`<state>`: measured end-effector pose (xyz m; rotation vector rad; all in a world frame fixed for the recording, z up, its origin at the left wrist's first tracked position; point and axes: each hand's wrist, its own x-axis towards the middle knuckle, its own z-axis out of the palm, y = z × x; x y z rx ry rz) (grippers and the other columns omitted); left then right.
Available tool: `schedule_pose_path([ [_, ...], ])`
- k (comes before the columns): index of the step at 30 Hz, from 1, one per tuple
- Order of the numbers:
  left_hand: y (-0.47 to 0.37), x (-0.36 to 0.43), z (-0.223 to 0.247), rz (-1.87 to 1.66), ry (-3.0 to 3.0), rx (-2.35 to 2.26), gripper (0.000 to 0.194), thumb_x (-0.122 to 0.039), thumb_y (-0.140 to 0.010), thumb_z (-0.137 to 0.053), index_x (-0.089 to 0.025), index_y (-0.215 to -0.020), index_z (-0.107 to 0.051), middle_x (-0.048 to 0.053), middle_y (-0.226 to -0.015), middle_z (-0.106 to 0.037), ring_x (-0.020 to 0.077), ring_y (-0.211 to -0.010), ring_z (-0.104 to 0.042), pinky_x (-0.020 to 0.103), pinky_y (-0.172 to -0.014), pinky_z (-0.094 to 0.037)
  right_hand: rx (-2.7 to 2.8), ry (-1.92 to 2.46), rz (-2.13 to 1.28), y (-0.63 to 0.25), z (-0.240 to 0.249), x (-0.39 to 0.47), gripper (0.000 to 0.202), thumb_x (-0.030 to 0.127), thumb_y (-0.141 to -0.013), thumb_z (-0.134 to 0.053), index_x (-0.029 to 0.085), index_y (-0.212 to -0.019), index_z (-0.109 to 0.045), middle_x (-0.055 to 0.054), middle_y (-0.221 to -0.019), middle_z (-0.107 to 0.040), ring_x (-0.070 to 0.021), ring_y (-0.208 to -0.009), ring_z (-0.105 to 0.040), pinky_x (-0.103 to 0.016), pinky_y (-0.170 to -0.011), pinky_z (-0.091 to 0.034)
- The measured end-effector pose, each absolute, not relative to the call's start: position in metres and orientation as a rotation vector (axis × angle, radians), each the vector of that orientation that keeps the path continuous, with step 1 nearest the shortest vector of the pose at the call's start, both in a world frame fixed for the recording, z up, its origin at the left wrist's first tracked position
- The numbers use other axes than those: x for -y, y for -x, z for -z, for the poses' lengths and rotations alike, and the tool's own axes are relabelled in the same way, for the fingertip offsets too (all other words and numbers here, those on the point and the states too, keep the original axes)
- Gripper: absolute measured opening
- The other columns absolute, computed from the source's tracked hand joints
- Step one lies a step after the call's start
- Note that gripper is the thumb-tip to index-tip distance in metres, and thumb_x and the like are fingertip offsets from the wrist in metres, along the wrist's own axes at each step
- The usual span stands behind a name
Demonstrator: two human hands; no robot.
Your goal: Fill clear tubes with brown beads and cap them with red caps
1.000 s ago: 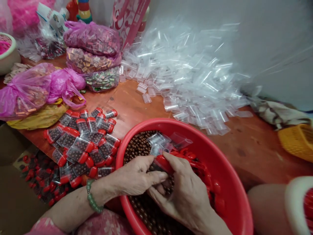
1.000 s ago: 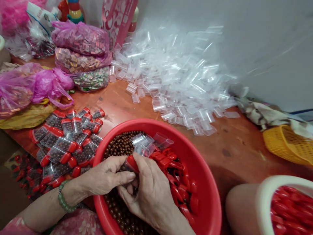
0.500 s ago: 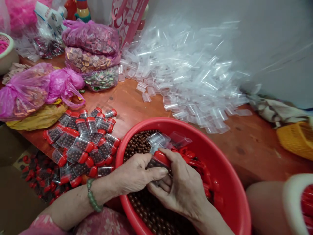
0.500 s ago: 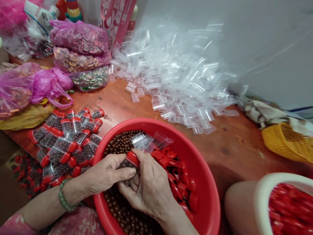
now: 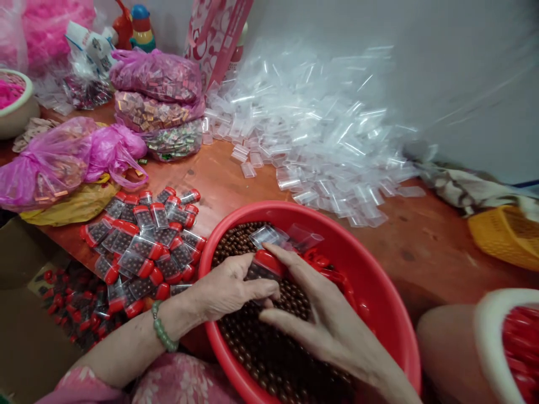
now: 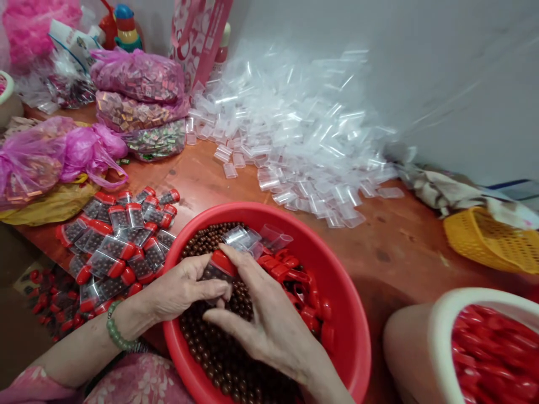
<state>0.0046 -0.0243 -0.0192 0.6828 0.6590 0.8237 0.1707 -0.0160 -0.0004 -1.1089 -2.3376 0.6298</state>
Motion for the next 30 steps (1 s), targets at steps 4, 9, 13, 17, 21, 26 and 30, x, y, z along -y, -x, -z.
schedule_pose_path([
  [4,-0.004,0.021,0.016,-0.754,-0.783,-0.671,0.020,-0.024,-0.072,-0.071,-0.014,-0.082,-0.057,-0.004,-0.067,-0.053,0.0083,-0.063,-0.047,0.024,-0.065,-0.040,2.091,1.137,-0.887,-0.179,-0.005,0.004,0.023,0.033,-0.093,-0.053,0.025,-0.107,-0.069,-0.005,-0.099,-0.071,-0.0193,-0.090,-0.068,-0.033,-0.078,-0.058],
  [9,-0.007,0.021,0.016,-0.752,-0.781,-0.751,0.019,-0.016,-0.070,-0.069,-0.014,-0.084,-0.058,-0.005,-0.068,-0.053,0.0079,-0.061,-0.046,0.023,-0.062,-0.037,1.919,1.173,-1.005,-0.173,-0.001,0.001,0.019,0.034,-0.086,-0.065,0.023,-0.100,-0.072,-0.005,-0.092,-0.073,-0.0185,-0.080,-0.069,-0.032,-0.072,-0.059],
  [13,-0.009,0.021,0.015,-0.768,-0.811,-0.791,0.012,-0.011,-0.073,-0.065,-0.014,-0.080,-0.057,-0.006,-0.064,-0.049,0.0073,-0.059,-0.042,0.022,-0.061,-0.035,1.923,1.153,-0.917,-0.170,-0.002,0.006,0.017,0.028,-0.085,-0.065,0.026,-0.101,-0.072,-0.003,-0.091,-0.072,-0.0179,-0.081,-0.069,-0.029,-0.070,-0.059],
  [17,-0.009,0.020,0.015,-0.805,-0.818,-0.768,0.014,-0.007,-0.074,-0.062,-0.013,-0.086,-0.061,-0.005,-0.069,-0.051,0.0081,-0.066,-0.045,0.022,-0.071,-0.038,1.976,1.128,-0.822,-0.167,-0.003,0.010,0.014,0.024,-0.087,-0.062,0.025,-0.099,-0.070,-0.004,-0.088,-0.071,-0.0179,-0.078,-0.068,-0.030,-0.068,-0.059],
  [21,-0.010,0.022,0.019,-0.866,-0.869,-0.777,0.022,-0.008,-0.074,-0.062,-0.013,-0.095,-0.066,-0.001,-0.085,-0.060,0.0129,-0.082,-0.053,0.026,-0.084,-0.042,1.927,1.167,-0.639,-0.156,0.009,0.019,0.015,0.016,-0.088,-0.060,0.023,-0.100,-0.065,-0.003,-0.087,-0.067,-0.0165,-0.078,-0.066,-0.030,-0.069,-0.057],
  [26,-0.010,0.024,0.022,-0.871,-0.775,-0.773,0.016,-0.012,-0.070,-0.069,-0.012,-0.085,-0.066,-0.003,-0.073,-0.057,0.0109,-0.072,-0.049,0.024,-0.075,-0.041,1.927,1.089,-0.428,-0.156,0.027,0.026,0.019,0.009,-0.087,-0.058,0.022,-0.100,-0.058,-0.003,-0.086,-0.063,-0.0154,-0.076,-0.064,-0.029,-0.067,-0.056],
  [30,-0.007,0.023,0.022,-0.842,-0.601,-0.722,0.030,-0.032,-0.064,-0.079,-0.013,-0.076,-0.059,-0.005,-0.062,-0.051,0.0075,-0.057,-0.044,0.023,-0.061,-0.037,2.213,1.005,-0.292,-0.164,0.030,0.024,0.054,0.038,-0.082,-0.067,0.018,-0.127,-0.045,-0.013,-0.105,-0.062,-0.0276,-0.093,-0.064,-0.042,-0.072,-0.057],
])
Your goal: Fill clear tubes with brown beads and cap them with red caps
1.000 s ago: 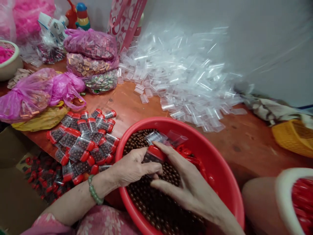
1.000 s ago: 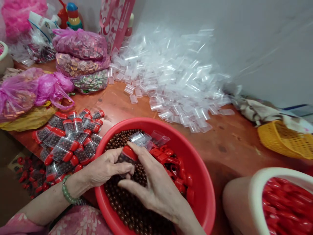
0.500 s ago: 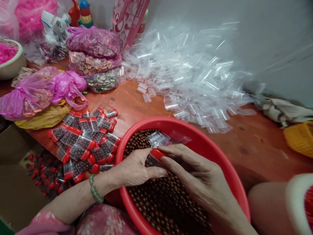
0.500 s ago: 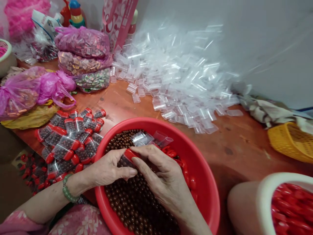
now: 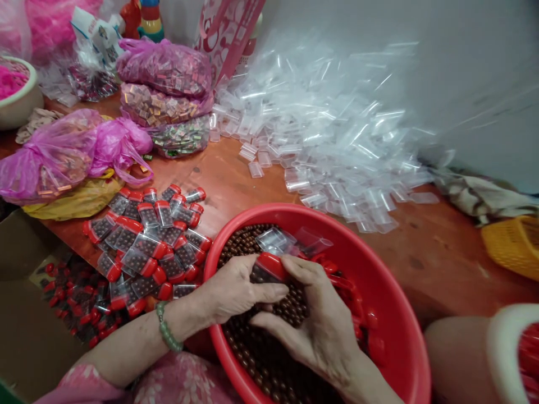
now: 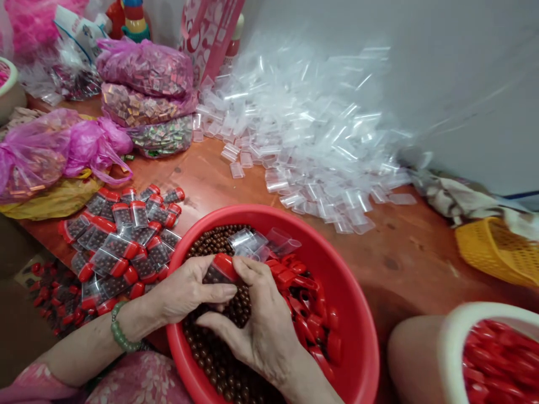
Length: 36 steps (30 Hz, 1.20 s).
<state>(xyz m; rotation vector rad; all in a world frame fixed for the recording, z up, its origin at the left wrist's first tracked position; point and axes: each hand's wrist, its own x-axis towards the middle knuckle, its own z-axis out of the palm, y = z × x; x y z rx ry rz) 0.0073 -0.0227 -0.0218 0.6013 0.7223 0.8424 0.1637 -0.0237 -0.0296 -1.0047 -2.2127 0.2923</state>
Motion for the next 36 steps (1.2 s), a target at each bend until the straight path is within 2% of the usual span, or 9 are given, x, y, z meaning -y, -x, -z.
schedule_pose_path([
  [3,-0.005,0.021,0.021,-0.821,-0.520,-0.671,0.040,-0.043,-0.061,-0.081,-0.014,-0.072,-0.055,-0.005,-0.060,-0.052,0.0062,-0.053,-0.045,0.022,-0.056,-0.034,2.300,1.017,-0.147,-0.163,0.031,0.021,0.076,0.053,-0.077,-0.068,0.015,-0.135,-0.037,-0.017,-0.108,-0.061,-0.0325,-0.095,-0.063,-0.048,-0.072,-0.057],
  [8,-0.007,0.021,0.020,-0.808,-0.464,-0.647,0.045,-0.043,-0.056,-0.085,-0.013,-0.074,-0.057,-0.005,-0.061,-0.053,0.0058,-0.054,-0.046,0.021,-0.057,-0.036,2.277,0.983,0.058,-0.156,0.032,0.019,0.062,0.034,-0.080,-0.061,0.015,-0.135,-0.039,-0.015,-0.102,-0.063,-0.0296,-0.089,-0.064,-0.044,-0.069,-0.057],
  [16,-0.009,0.024,0.020,-0.837,-0.504,-0.683,0.043,-0.035,-0.056,-0.086,-0.013,-0.082,-0.060,-0.003,-0.071,-0.056,0.0067,-0.062,-0.048,0.021,-0.063,-0.039,2.265,0.927,0.119,-0.157,0.031,0.016,0.065,0.033,-0.076,-0.063,0.015,-0.134,-0.040,-0.014,-0.099,-0.060,-0.0281,-0.081,-0.063,-0.042,-0.061,-0.057],
  [19,-0.008,0.021,0.022,-0.860,-0.481,-0.674,0.046,-0.049,-0.060,-0.082,-0.013,-0.077,-0.060,-0.003,-0.065,-0.056,0.0061,-0.057,-0.049,0.020,-0.059,-0.040,2.285,0.920,0.091,-0.157,0.032,0.014,0.067,0.033,-0.077,-0.065,0.013,-0.136,-0.038,-0.015,-0.100,-0.061,-0.0292,-0.085,-0.064,-0.043,-0.064,-0.058],
  [23,-0.009,0.012,0.029,-0.730,-0.347,-0.688,0.066,-0.076,-0.076,-0.049,-0.012,-0.065,-0.060,0.004,-0.058,-0.062,0.0115,-0.048,-0.057,0.025,-0.052,-0.046,2.312,0.876,0.094,-0.158,0.033,0.012,0.071,0.033,-0.080,-0.066,0.011,-0.139,-0.035,-0.017,-0.104,-0.062,-0.0296,-0.094,-0.064,-0.041,-0.070,-0.058],
  [25,-0.011,0.009,0.031,-0.662,-0.292,-0.725,0.068,-0.073,-0.083,-0.037,-0.012,-0.063,-0.060,0.004,-0.053,-0.061,0.0129,-0.042,-0.057,0.026,-0.047,-0.047,2.341,0.844,0.109,-0.159,0.033,0.011,0.069,0.033,-0.081,-0.065,0.009,-0.138,-0.036,-0.017,-0.104,-0.062,-0.0293,-0.093,-0.064,-0.041,-0.071,-0.057],
  [27,-0.014,0.008,0.030,-0.661,-0.260,-0.792,0.058,-0.060,-0.088,-0.038,-0.012,-0.064,-0.060,0.003,-0.048,-0.059,0.0123,-0.037,-0.054,0.025,-0.043,-0.045,2.357,0.829,0.118,-0.159,0.032,0.010,0.066,0.032,-0.081,-0.064,0.009,-0.137,-0.038,-0.017,-0.102,-0.063,-0.0281,-0.089,-0.064,-0.040,-0.070,-0.055],
  [31,-0.021,0.012,0.025,-0.767,-0.292,-0.997,0.035,-0.039,-0.086,-0.041,-0.016,-0.064,-0.055,-0.002,-0.045,-0.052,0.0108,-0.034,-0.047,0.022,-0.037,-0.039,2.372,0.770,0.154,-0.158,0.034,0.010,0.062,0.030,-0.082,-0.061,0.008,-0.136,-0.038,-0.017,-0.100,-0.065,-0.0263,-0.085,-0.063,-0.039,-0.071,-0.052],
  [36,-0.025,0.017,0.023,-0.877,-0.427,-1.147,0.029,-0.031,-0.085,-0.041,-0.017,-0.062,-0.050,-0.005,-0.049,-0.048,0.0086,-0.042,-0.044,0.020,-0.041,-0.036,2.350,0.710,0.236,-0.158,0.039,0.012,0.064,0.024,-0.083,-0.061,0.007,-0.140,-0.037,-0.017,-0.100,-0.064,-0.0266,-0.088,-0.062,-0.043,-0.076,-0.050],
])
